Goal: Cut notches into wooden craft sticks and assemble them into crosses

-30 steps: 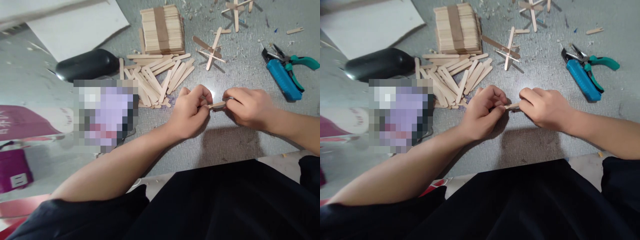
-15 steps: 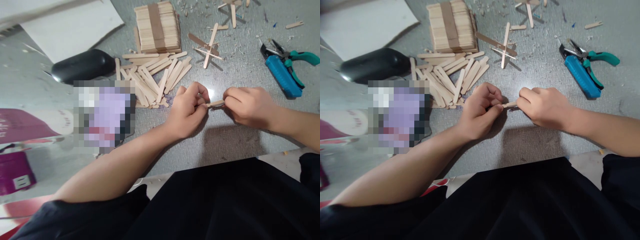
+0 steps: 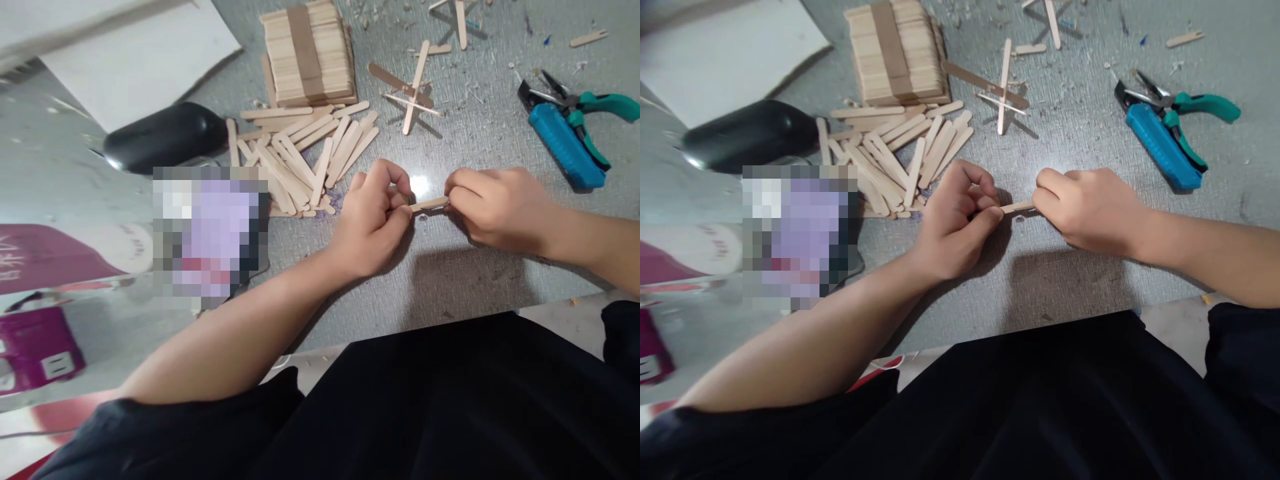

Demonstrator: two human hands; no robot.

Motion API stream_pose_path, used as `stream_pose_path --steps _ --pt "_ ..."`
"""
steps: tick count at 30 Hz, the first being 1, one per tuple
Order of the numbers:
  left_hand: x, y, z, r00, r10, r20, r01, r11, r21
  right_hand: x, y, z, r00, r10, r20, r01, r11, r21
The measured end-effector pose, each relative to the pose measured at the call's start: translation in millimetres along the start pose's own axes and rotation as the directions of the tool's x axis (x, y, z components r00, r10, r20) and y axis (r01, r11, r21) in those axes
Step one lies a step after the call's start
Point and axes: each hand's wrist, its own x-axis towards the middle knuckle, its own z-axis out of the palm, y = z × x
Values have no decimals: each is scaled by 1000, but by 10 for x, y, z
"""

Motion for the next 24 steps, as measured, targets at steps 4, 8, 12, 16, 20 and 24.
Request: stream_pose_path --steps 4,8,12,16,20,24 --pt "-9 -11 3 1000 5 -12 -5 1000 23 -7 4 -7 1000 -9 15 9 1000 -5" --pt "-13 -35 9 1000 21 -21 -21 999 35 -12 1 -20 1000 -5 23 6 1000 -22" --pt "-11 -34 10 999 28 -23 -27 999 32 -12 -4 -40 999 11 37 -9 998 -54" --pt "-10 3 3 1000 10 -14 -10 999 45 -16 -9 -62 999 14 51 -11 999 -49" --pt "-12 0 5 1000 0 3 0 999 45 -34 22 -25 1000 -2 14 3 998 -67" --pt "-6 -80 17 998 49 -42 -50 999 -15 -48 137 82 986 -51 -159 35 994 -101"
